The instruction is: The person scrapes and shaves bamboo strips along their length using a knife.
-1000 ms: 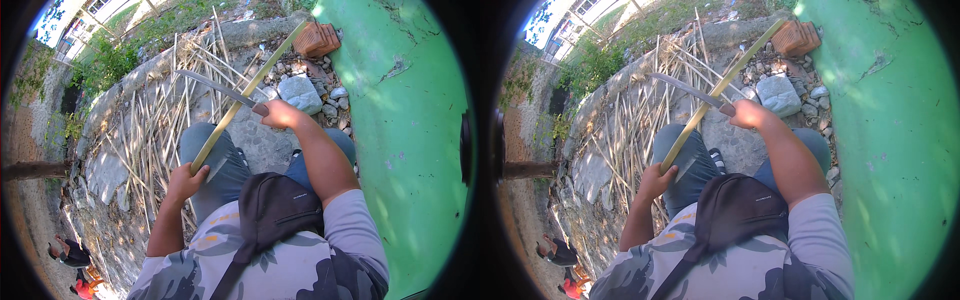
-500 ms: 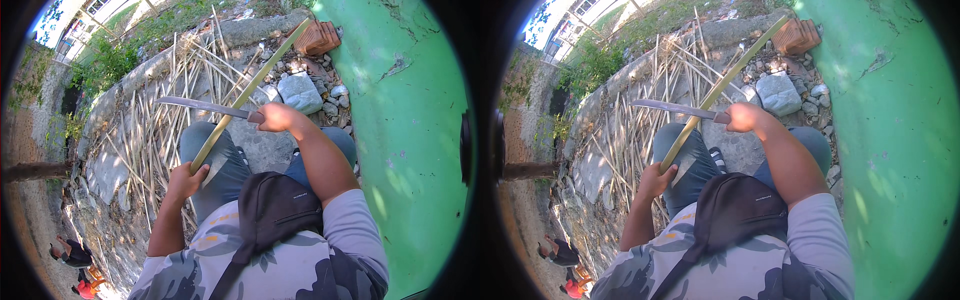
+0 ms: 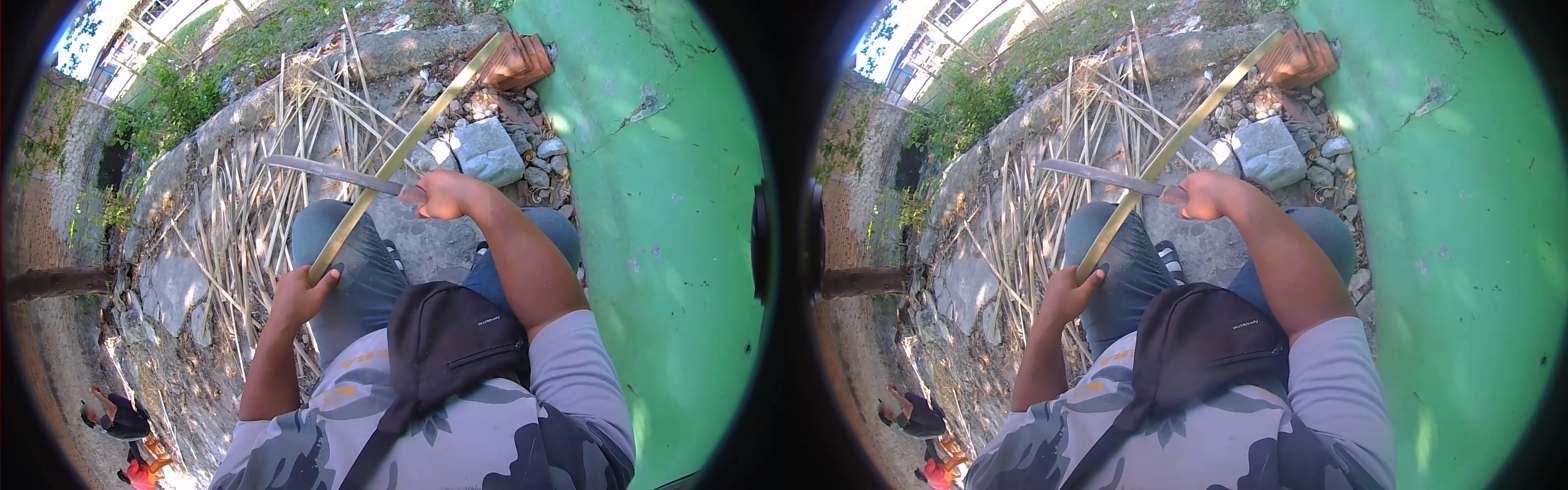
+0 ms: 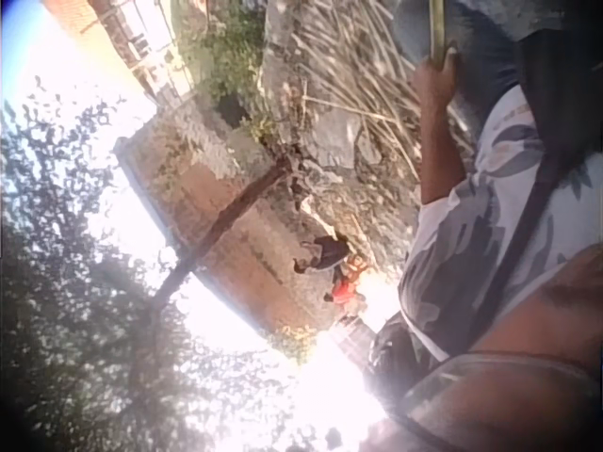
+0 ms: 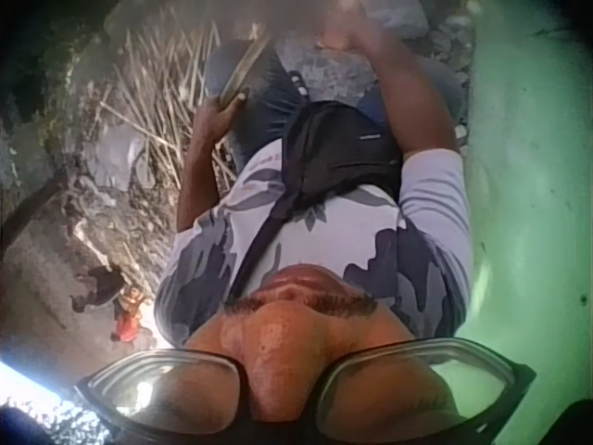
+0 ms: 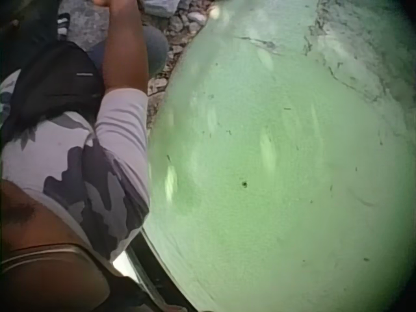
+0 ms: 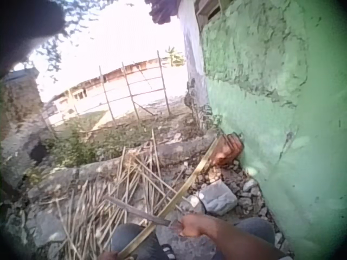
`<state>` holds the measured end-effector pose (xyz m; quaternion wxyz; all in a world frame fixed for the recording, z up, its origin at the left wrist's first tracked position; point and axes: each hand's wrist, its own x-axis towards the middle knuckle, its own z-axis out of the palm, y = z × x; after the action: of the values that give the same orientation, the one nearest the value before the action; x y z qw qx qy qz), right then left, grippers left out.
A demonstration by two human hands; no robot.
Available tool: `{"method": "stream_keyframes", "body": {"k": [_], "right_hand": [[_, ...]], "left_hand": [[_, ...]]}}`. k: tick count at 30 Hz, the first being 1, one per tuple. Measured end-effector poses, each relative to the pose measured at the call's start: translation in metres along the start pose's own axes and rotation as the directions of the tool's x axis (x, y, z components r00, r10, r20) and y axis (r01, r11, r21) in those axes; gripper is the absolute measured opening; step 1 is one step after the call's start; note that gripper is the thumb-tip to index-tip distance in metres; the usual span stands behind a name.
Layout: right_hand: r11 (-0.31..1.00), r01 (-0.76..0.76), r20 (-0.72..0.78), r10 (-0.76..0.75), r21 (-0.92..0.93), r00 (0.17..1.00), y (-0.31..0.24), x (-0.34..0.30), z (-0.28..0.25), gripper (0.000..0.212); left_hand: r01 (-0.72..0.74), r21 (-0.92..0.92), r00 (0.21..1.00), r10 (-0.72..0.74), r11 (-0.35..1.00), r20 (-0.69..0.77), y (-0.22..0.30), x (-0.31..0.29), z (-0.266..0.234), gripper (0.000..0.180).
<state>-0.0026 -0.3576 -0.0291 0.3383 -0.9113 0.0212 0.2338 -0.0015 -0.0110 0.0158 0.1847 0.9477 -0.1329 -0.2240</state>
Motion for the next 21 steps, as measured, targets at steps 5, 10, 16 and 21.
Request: {"method": "stream_keyframes", "body": {"k": [5,10,16,21], "right_hand": [[0.985,0.053,-0.023,-0.058,-0.165,0.998,-0.011,-0.007,0.000,0.032],[0.996,0.023,-0.011,-0.024,-0.089,1.000,0.002,0.002,-0.004,0.030],[0.996,-0.014,-0.100,0.005,-0.089,0.995,-0.002,-0.004,-0.003,0.028],[0.974,0.093,-0.002,-0.095,-0.208,0.995,-0.014,-0.013,-0.001,0.030]], "left_hand": [[0.003,-0.022,1.000,-0.003,1.000,-0.002,-0.004,0.001,0.001,0.060],[0.011,-0.018,1.000,-0.011,1.000,0.001,-0.004,0.000,0.002,0.059],[-0.006,-0.011,1.000,0.006,1.000,-0.009,-0.005,0.001,0.002,0.058],[0.001,-0.039,1.000,-0.001,0.999,0.011,-0.009,0.001,0.004,0.059]]}}
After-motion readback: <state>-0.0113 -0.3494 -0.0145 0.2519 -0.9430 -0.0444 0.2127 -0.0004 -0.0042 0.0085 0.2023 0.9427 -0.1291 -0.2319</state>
